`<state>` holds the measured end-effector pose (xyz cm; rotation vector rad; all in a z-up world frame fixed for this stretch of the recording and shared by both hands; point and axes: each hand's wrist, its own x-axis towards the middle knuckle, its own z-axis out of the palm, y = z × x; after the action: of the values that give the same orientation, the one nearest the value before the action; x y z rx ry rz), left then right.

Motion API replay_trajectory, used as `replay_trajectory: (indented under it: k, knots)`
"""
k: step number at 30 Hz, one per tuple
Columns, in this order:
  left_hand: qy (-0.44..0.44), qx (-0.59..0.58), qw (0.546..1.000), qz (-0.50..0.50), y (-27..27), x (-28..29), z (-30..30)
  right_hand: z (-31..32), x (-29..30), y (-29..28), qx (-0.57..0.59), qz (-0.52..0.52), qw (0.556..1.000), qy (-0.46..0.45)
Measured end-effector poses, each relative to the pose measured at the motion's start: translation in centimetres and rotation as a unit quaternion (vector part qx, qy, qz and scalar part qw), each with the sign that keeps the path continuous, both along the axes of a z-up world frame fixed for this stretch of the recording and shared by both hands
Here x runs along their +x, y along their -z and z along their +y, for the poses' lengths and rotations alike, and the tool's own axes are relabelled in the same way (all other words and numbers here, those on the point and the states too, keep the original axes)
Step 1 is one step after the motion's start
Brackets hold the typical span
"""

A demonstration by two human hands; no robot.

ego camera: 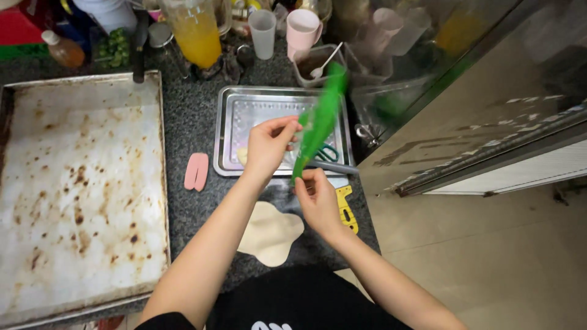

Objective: Prepare a sausage pastry by rolling out dough, adding cheese and sausage, and folding it.

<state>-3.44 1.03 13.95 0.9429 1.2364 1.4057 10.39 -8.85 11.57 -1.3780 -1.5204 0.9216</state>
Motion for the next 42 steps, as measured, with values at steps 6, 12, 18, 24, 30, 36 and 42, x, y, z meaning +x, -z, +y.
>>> replay_trajectory:
  k: [6, 12, 18, 24, 30, 36, 42]
  knots:
    - [0.075, 0.002, 0.989, 0.128, -0.4, 0.1, -1.6, -0.8, 1.1, 0.6, 0.006, -0.037, 0.999, -0.039]
    - [0.16, -0.005, 0.947, 0.28, 0.1, 1.0, -2.7, -1.2, 1.2, 0.8, 0.033, -0.053, 0.996, -0.065]
    - [0.154, -0.018, 0.938, 0.31, -0.2, 1.5, -3.0, -1.3, 1.5, 0.5, 0.019, 0.022, 0.998, -0.047]
    - [0.171, -0.049, 0.949, 0.26, 1.9, 2.0, -3.7, 0.4, 3.3, 0.5, 0.013, 0.173, 0.979, 0.107]
    - [0.2, -0.079, 0.958, 0.19, 4.5, 3.0, -4.3, 1.4, 4.4, 1.7, -0.102, 0.294, 0.94, 0.14]
    - [0.199, -0.086, 0.965, 0.147, 4.3, 3.5, -4.7, 0.9, 4.7, 0.9, -0.136, 0.29, 0.937, 0.139]
    - [0.218, -0.042, 0.952, 0.209, 2.7, 3.3, -5.2, 1.2, 5.1, 1.2, -0.111, 0.304, 0.939, 0.116]
